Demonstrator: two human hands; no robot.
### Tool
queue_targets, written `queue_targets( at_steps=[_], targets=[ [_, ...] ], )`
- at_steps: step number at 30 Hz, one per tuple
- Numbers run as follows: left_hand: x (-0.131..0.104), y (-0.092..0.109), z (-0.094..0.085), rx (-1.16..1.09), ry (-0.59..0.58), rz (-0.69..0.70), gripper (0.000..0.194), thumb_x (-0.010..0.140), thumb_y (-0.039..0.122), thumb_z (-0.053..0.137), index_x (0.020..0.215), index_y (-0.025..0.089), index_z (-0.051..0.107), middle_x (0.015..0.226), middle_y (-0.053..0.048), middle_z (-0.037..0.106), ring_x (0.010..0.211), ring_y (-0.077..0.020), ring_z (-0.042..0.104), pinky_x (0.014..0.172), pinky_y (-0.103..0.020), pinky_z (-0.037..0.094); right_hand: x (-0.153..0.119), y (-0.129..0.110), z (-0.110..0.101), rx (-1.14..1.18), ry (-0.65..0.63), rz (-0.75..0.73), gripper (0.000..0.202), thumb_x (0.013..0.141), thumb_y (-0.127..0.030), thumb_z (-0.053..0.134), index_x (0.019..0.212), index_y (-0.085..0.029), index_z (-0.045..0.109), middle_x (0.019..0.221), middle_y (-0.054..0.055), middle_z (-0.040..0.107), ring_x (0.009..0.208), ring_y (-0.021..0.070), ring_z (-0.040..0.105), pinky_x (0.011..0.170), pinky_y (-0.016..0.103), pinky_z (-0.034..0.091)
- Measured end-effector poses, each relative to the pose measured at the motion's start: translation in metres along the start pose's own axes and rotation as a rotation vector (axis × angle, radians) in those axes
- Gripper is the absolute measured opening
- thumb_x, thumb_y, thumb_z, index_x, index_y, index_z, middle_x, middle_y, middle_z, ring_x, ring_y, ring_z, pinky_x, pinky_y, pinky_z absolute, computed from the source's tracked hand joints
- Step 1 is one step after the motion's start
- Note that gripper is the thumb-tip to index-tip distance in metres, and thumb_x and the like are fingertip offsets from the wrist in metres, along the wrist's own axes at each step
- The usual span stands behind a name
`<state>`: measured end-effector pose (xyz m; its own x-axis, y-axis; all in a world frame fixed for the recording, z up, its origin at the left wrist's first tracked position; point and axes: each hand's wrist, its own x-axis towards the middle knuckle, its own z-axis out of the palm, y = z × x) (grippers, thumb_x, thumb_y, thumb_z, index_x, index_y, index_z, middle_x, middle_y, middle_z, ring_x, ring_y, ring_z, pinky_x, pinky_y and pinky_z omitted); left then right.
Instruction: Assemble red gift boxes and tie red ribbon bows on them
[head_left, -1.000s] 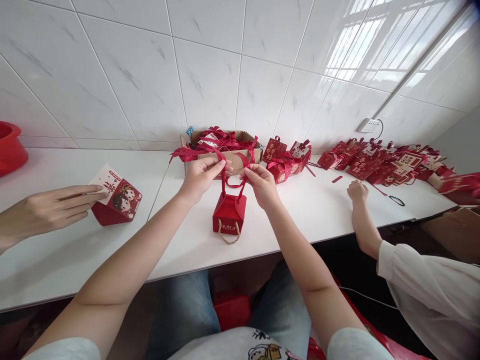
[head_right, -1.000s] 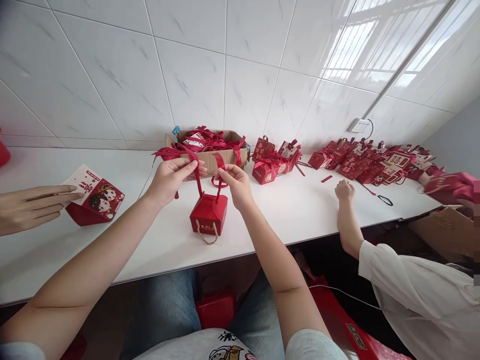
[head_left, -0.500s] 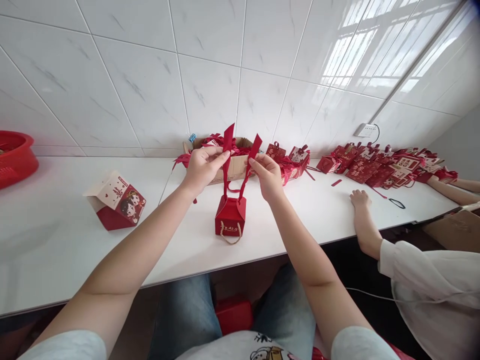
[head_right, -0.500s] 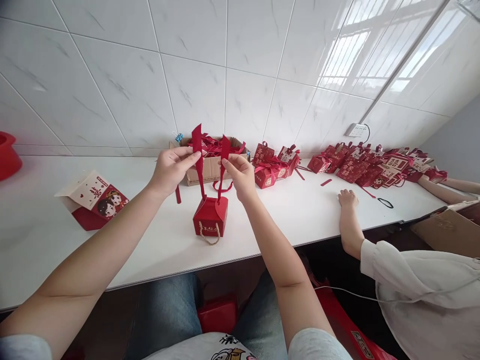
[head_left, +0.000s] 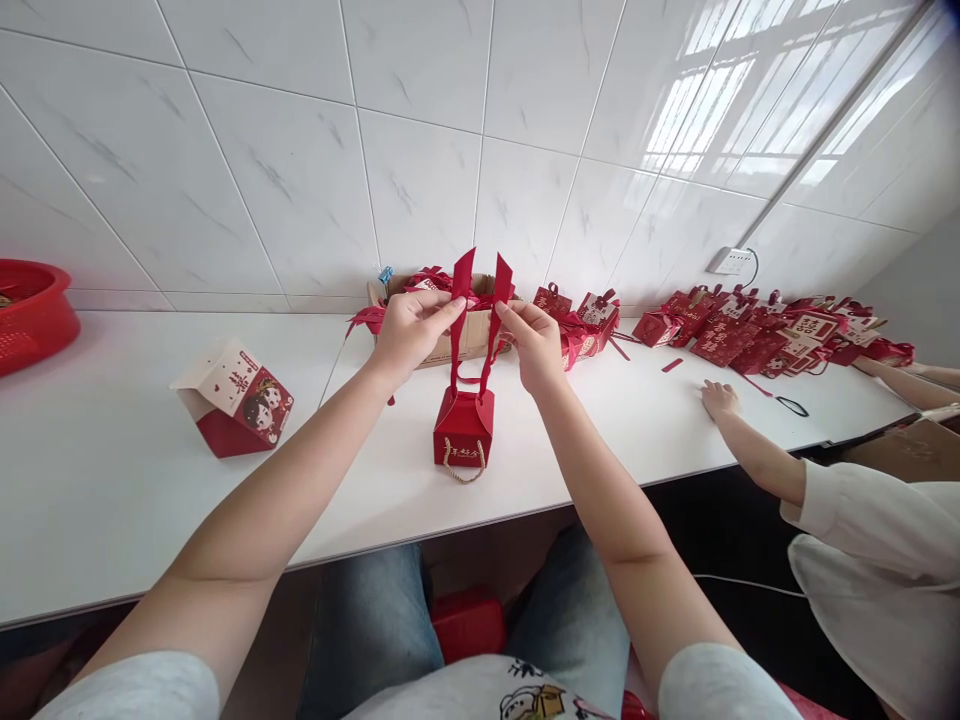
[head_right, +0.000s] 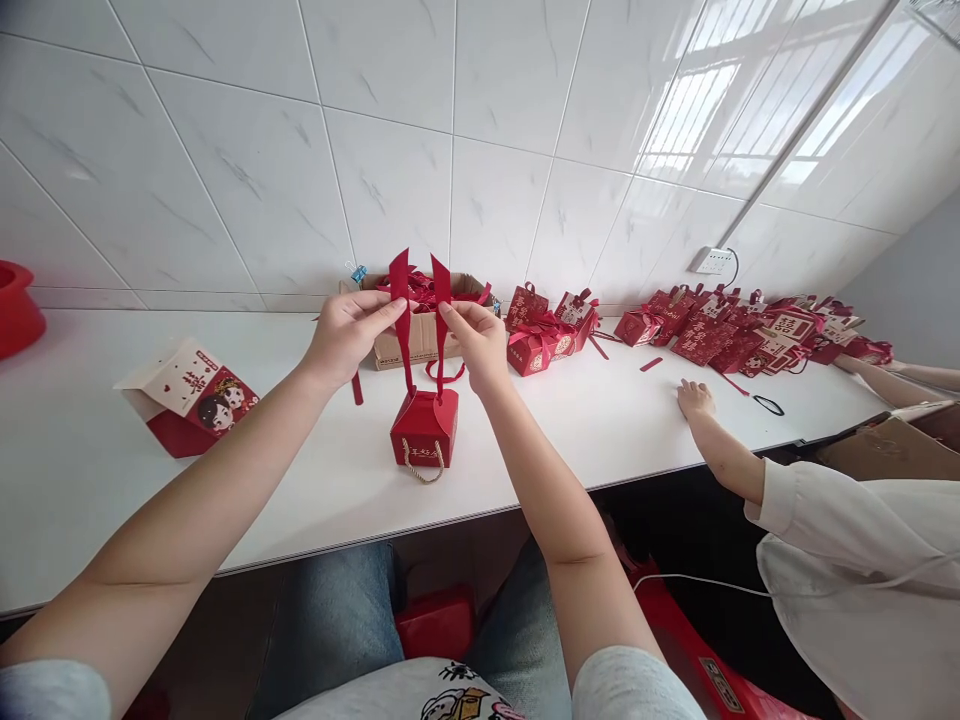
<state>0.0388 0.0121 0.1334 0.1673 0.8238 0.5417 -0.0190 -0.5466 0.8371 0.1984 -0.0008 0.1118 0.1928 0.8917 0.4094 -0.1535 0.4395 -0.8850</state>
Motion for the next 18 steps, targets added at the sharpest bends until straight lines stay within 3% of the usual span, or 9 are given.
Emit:
queue_targets(
  at_steps=[18],
  targets=[
    [0.0035, -0.0003, -0.0003, 0.088, -0.061, 0.077, 0.033, 0.073, 0.047, 0.072, 0.086, 0.016, 0.075, 0.090, -0.007, 0.073, 0.090, -0.0220, 0.066, 0.083, -0.033, 0.052, -0.0013, -0.0023, 0.0051, 0.061, -0.029, 0.017, 0.027, 0.069, -0.043, 0.074, 0.079, -0.019, 0.068, 0.077, -0.001, 0.067, 0.073, 0.0110, 0.063, 0.076, 0.026, 0.053]
  ],
)
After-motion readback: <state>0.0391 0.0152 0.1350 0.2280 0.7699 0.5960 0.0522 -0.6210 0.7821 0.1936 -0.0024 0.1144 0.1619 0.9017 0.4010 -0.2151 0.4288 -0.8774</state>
